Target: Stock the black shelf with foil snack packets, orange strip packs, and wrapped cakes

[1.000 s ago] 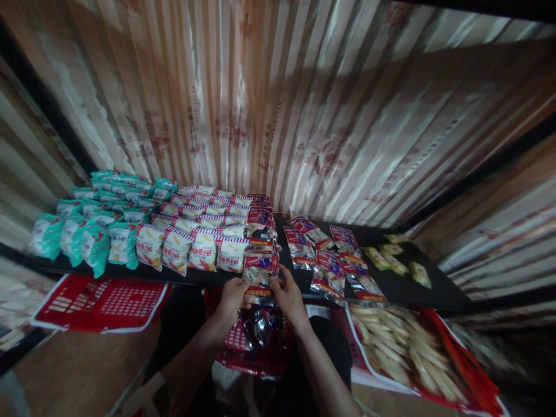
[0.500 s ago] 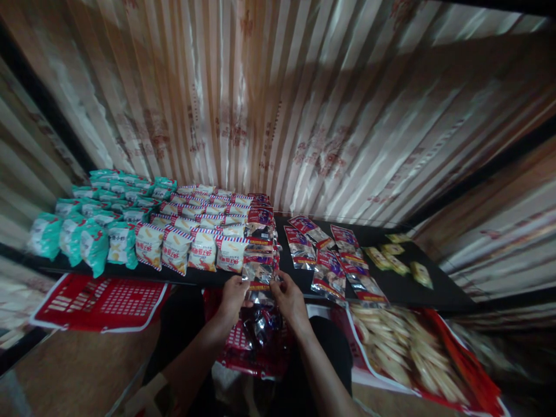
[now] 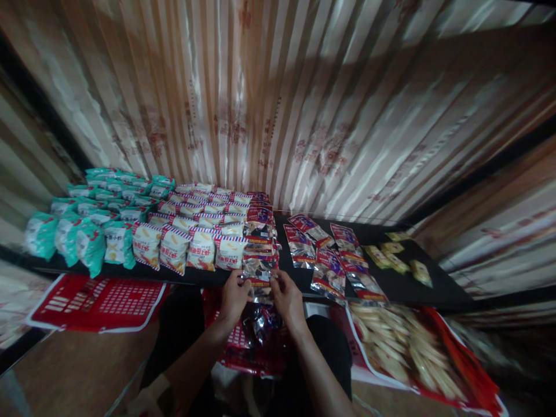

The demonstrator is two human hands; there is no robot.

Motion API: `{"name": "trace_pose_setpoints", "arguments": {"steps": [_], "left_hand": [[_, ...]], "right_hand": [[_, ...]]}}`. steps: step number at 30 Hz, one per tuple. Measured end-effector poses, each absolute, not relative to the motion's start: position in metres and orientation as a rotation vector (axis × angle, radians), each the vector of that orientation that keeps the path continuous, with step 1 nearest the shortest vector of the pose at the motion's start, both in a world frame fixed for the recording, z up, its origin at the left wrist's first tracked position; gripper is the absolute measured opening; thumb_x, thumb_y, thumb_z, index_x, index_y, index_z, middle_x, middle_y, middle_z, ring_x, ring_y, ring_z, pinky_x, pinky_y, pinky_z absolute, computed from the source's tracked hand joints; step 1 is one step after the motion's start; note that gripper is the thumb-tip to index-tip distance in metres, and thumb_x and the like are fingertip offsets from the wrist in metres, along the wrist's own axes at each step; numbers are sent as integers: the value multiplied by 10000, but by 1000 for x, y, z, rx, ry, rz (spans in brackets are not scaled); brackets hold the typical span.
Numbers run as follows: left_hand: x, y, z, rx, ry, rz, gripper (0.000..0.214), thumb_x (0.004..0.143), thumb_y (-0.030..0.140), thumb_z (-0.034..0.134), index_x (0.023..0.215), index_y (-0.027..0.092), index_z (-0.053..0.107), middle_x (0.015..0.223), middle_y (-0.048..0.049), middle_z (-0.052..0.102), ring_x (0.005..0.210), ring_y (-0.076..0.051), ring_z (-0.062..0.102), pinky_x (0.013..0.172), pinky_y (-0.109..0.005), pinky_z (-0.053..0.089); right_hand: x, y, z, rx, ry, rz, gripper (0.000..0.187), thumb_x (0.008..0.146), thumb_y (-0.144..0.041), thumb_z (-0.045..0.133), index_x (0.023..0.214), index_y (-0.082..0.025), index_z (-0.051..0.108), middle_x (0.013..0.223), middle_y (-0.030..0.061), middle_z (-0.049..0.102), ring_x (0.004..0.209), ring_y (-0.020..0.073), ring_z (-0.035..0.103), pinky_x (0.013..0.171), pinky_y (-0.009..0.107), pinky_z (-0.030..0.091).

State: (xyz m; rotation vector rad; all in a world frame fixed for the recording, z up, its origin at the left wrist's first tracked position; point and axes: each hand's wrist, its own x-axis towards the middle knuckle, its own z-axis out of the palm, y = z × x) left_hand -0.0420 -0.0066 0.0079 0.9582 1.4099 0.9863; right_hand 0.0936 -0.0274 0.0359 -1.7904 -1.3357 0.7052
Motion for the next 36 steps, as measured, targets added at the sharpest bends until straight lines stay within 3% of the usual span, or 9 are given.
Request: {"name": "trace_pose_setpoints", "arguments": {"steps": [6, 12, 22, 27, 36], "left_hand": [[-45, -7, 4, 1020, 1530, 954, 204, 768, 233, 552, 968, 193, 541, 876, -24, 590, 578, -98, 577, 451, -181, 448], [-43, -11, 0, 999, 1591, 1039, 242, 723, 264, 604, 956, 209, 572, 927, -37, 617, 710, -134, 596, 624, -234, 473], [-49, -17, 6, 1233, 1676, 978, 241, 765, 295, 550, 989, 205, 559, 926, -46, 614, 818, -168, 595, 748, -266, 437], [-53, -27, 3, 1190, 1703, 953, 293, 790, 302, 515, 1058, 181, 520, 965, -70, 618, 793, -165, 605, 722, -262, 436], [-56, -47, -20, 844, 1645, 990, 182, 794, 178, 466, 965, 193, 524, 848, -14, 615, 571, -93, 571, 587, -203, 414]], "right_hand": [[92, -31, 39, -1861, -1470, 542, 301, 819, -390, 417, 961, -205, 608, 950, 61, 653, 858, 194, 605, 768, 300, 446], [91, -34, 41, -1959, -1537, 440, 309, 838, -369, 402, 1007, -215, 611, 943, 58, 645, 875, 190, 598, 763, 293, 438], [93, -37, 33, -1925, -1488, 484, 337, 839, -395, 387, 1022, -207, 599, 968, 60, 645, 900, 192, 597, 790, 304, 438], [95, -47, 27, -1913, -1357, 497, 414, 822, -442, 386, 1078, -179, 577, 1008, 85, 636, 880, 211, 599, 790, 336, 444], [99, -78, -4, -1914, -1094, 656, 438, 791, -478, 379, 1053, -166, 541, 958, 103, 645, 872, 237, 607, 787, 351, 445]]}}
